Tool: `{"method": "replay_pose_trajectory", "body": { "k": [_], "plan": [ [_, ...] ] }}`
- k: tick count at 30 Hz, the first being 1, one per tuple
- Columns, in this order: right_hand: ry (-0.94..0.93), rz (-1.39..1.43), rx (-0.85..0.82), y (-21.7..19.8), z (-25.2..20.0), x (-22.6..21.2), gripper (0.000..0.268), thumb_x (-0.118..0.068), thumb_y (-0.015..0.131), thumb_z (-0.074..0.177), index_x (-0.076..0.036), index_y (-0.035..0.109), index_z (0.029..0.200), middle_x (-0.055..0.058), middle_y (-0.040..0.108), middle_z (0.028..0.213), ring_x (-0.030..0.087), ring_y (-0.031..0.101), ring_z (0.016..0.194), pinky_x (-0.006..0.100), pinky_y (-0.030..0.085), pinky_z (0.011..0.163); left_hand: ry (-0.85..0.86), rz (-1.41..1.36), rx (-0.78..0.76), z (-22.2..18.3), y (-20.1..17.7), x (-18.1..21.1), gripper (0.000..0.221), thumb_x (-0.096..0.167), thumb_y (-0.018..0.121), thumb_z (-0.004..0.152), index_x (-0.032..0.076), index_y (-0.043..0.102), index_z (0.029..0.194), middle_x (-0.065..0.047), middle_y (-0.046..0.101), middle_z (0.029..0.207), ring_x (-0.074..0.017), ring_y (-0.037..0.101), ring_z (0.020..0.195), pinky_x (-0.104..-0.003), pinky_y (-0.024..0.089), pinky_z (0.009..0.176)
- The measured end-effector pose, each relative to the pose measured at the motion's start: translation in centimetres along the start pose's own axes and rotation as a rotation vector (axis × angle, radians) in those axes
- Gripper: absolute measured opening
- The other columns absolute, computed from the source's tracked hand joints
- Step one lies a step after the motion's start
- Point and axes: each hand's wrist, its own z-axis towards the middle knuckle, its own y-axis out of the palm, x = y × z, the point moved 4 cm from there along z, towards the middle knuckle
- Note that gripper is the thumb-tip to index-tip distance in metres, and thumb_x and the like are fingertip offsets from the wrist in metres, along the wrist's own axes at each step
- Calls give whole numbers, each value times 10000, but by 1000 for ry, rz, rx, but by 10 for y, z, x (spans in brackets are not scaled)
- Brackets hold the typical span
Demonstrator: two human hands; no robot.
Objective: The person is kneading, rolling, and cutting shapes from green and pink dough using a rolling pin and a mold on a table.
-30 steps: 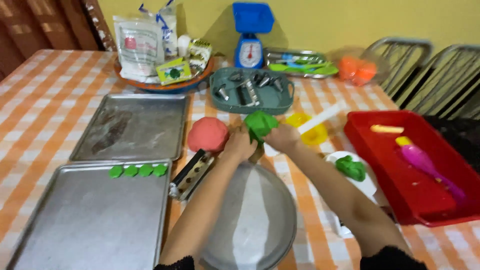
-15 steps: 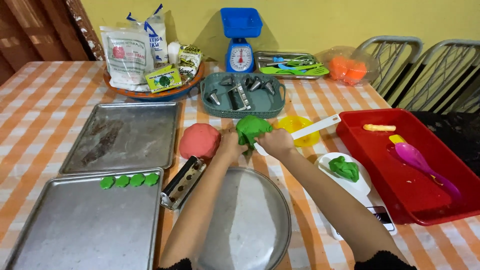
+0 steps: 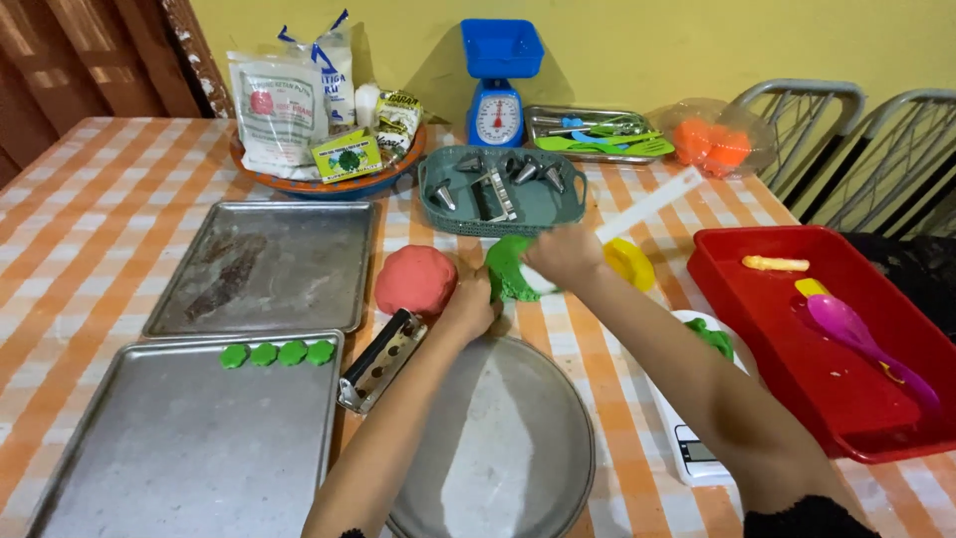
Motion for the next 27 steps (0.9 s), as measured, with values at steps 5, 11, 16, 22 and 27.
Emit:
{"method": "replay_pose_trajectory", "body": {
  "k": [5, 11, 16, 22, 27],
  "plan": [
    [-12, 41, 59, 35, 59, -18, 265, -199, 601, 891, -256, 748, 679, 10, 727, 666, 246, 734, 662, 425, 545, 534, -36, -57, -12, 0, 4, -7, 541, 175, 691, 825, -108, 559, 1266, -324, 659, 1142, -477, 687, 1086, -511, 610, 880],
    [-82, -99, 154, 113, 121, -66, 250, -115, 613, 829, -258, 733, 662, -3, 706, 641, 277, 696, 626, 525, 509, 529, -144, -20, -19, 15, 10, -21, 532, 191, 699, 817, -67, 609, 1273, -263, 710, 1131, -418, 711, 1081, -478, 615, 868],
    [-82, -73, 240, 148, 118, -89, 292, -98, 575, 830, -276, 709, 642, -9, 704, 656, 248, 685, 633, 513, 486, 515, -166, 38, -129, -2, -2, -1, 444, 166, 679, 858, -80, 683, 1228, -261, 736, 1126, -416, 710, 1097, -484, 606, 899],
    [-190, -122, 197, 153, 113, -98, 280, -161, 532, 874, -292, 666, 666, -85, 671, 644, 246, 645, 604, 537, 465, 465, -113, 30, -20, -6, -6, -1, 364, 196, 759, 828, -41, 753, 1105, -266, 749, 1032, -425, 727, 1029, -500, 621, 826],
    [-210, 10, 118, 55, 53, -67, 360, -63, 497, 902, -254, 681, 659, -26, 729, 681, 243, 729, 684, 469, 535, 560, -19, 66, -83, -40, -45, 41, 281, -15, 603, 857, -169, 675, 1081, -367, 698, 1029, -486, 708, 1009, -503, 624, 832]
  ]
}}
